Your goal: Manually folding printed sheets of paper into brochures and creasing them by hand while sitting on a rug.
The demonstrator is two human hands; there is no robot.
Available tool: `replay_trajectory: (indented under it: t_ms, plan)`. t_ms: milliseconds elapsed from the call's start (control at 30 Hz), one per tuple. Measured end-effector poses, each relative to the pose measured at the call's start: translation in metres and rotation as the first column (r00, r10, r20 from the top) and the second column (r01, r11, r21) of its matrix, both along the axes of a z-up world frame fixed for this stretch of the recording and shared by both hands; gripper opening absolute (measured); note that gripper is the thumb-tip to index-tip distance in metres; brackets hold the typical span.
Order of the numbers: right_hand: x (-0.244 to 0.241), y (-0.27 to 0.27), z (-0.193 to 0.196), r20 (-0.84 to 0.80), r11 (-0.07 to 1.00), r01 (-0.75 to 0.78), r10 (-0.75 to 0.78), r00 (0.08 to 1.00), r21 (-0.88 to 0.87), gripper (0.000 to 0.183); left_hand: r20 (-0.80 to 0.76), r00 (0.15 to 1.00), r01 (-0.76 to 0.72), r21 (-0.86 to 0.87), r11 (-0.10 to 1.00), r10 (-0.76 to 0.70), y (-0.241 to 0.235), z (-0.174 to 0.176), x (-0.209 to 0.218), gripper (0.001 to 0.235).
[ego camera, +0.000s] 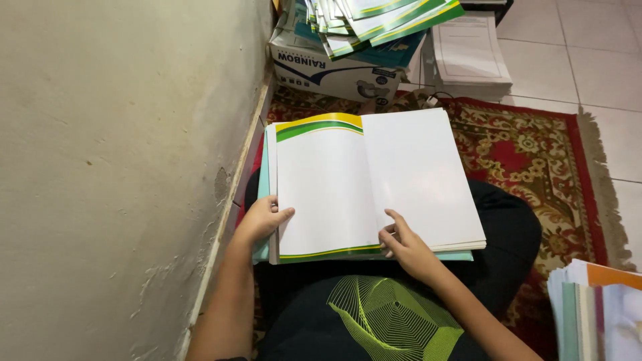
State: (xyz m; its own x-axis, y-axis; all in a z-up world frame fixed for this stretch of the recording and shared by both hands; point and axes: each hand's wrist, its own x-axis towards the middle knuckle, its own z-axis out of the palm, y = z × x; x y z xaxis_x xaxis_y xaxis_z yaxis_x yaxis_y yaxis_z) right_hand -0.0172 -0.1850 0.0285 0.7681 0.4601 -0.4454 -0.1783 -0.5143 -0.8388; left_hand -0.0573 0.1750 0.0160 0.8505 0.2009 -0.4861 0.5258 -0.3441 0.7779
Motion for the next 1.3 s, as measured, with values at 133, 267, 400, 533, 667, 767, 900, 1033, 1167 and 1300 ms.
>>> replay_trajectory:
  t_ms: [133,267,400,533,667,767,900,1033,1167,1300]
  plan:
    - [0.014,-0.008,-0.047,-0.138,0.949,0.193,-0.162,0.977,0.250,0.066,-0.048,0.999,0.009,0.118,0.993,-0.003,-0.025,0.026,-0.002,0.041]
    - [0.018,-0.014,-0.062,-0.258,0.935,0.263,-0.201,0.945,0.238,0.037,-0.069,0.998,0.003,0.180,0.984,0.010,-0.029,0.025,-0.001,0.041]
    - [0.033,-0.029,-0.045,-0.006,0.935,0.337,-0.338,0.941,0.115,0.027,-0.007,1.000,0.027,0.435,0.900,-0.027,-0.030,0.012,0.007,0.050]
    - [0.046,-0.055,-0.064,0.293,0.948,0.253,-0.190,0.937,-0.193,0.033,0.269,0.955,-0.068,0.603,0.795,-0.122,-0.086,-0.002,0.044,0.066]
    - [0.025,-0.028,-0.020,0.338,0.814,0.170,0.033,0.941,-0.555,0.047,0.556,0.677,0.002,0.655,0.756,-0.483,-0.163,-0.015,0.103,0.047]
    - [0.020,-0.034,-0.030,0.394,0.692,0.172,0.175,0.902,-0.701,0.049,0.451,0.649,0.057,0.775,0.630,-0.613,-0.177,-0.010,0.122,0.049]
    - [0.016,-0.059,-0.064,0.754,0.695,0.340,0.458,0.471,-0.634,0.053,0.249,0.719,0.244,0.784,0.571,-0.649,-0.175,-0.009,0.126,0.056]
    - [0.039,-0.035,-0.055,0.645,0.737,0.014,0.582,0.495,-0.676,0.062,0.247,0.723,0.263,0.765,0.588,-0.645,-0.174,-0.002,0.126,0.056]
    - [0.110,-0.004,-0.066,0.483,0.671,-0.071,0.599,0.639,-0.738,0.075,0.291,0.722,0.244,0.741,0.625,-0.627,-0.175,-0.024,0.133,0.056]
    - [0.145,0.015,-0.078,0.588,0.699,0.003,0.599,0.543,-0.715,0.073,0.352,0.712,0.185,0.741,0.646,-0.608,-0.172,-0.048,0.146,0.057]
